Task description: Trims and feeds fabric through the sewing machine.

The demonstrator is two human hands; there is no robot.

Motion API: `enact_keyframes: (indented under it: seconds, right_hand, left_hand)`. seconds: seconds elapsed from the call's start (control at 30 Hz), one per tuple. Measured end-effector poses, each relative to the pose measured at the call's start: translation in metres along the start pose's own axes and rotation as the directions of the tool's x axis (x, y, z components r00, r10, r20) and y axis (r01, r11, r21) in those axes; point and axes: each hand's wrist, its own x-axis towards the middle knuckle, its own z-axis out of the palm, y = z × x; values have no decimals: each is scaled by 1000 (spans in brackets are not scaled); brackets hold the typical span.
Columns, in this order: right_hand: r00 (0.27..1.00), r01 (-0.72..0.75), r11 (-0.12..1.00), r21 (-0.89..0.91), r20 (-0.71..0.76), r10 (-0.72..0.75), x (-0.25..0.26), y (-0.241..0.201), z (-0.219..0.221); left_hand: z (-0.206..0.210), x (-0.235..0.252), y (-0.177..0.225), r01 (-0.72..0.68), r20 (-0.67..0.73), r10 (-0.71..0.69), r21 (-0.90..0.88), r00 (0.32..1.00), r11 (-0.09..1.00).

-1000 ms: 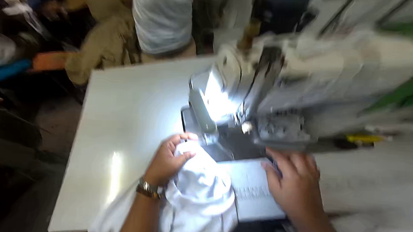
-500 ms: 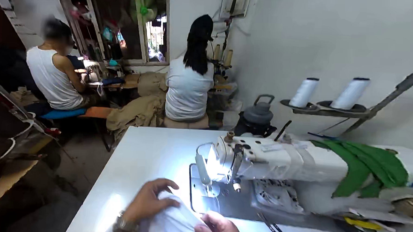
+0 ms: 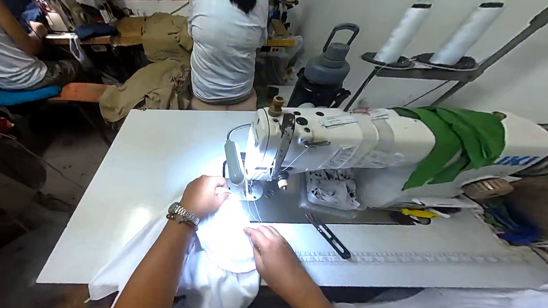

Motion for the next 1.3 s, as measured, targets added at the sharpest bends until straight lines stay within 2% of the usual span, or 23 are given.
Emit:
enact_keyframes:
  seconds: [0.03, 0.07, 0.13, 0.17, 0.23, 0.33, 0.47, 0.57, 0.67, 0.83, 1.1, 1.3]
  right_hand:
    - [1000, 21, 999, -31, 2, -21, -1, 7, -2]
    - [998, 56, 997, -47, -3, -56, -2, 14, -4]
    - [986, 166, 984, -59, -17, -168, -1, 30, -5]
    - [972, 234, 969, -84, -18, -236, -1, 38, -6]
    - [926, 375, 918, -132, 11, -377, 1, 53, -11]
    - [828, 558, 815, -154, 44, -558, 7, 60, -22]
    - [733, 679, 730, -72, 98, -673, 18, 58, -29]
    - [698, 708, 706, -16, 170, -696, 30, 58, -31]
    - [693, 706, 708, 23, 183, -698, 39, 63, -28]
    - [755, 632, 771, 82, 160, -636, 51, 73, -25]
    - [842, 534, 837, 116, 14, -539, 57, 78, -20]
    - [862, 506, 859, 80, -32, -505, 54, 81, -17]
  left_hand:
    - [8, 0, 5, 4, -41, -2, 41, 999, 999]
    - [19, 0, 6, -38, -146, 52, 103, 988, 994]
    - [41, -1, 3, -142, -363, 239, 275, 900, 951]
    - [47, -3, 4, -149, -412, 307, 373, 858, 916]
    - [50, -19, 18, -118, -394, 325, 466, 860, 877]
    - [46, -52, 49, 0, -278, 130, 422, 952, 907]
    - [60, -65, 33, 10, -213, 61, 315, 975, 949]
    - [52, -53, 15, -74, -171, 110, 207, 979, 976]
    - [44, -31, -3, -120, -174, 149, 166, 973, 979]
    - [38, 1, -19, -222, -135, 243, 156, 961, 963]
    - [29, 36, -23, -386, -41, 390, 85, 920, 919]
    - [32, 53, -23, -529, -116, 533, 71, 838, 846]
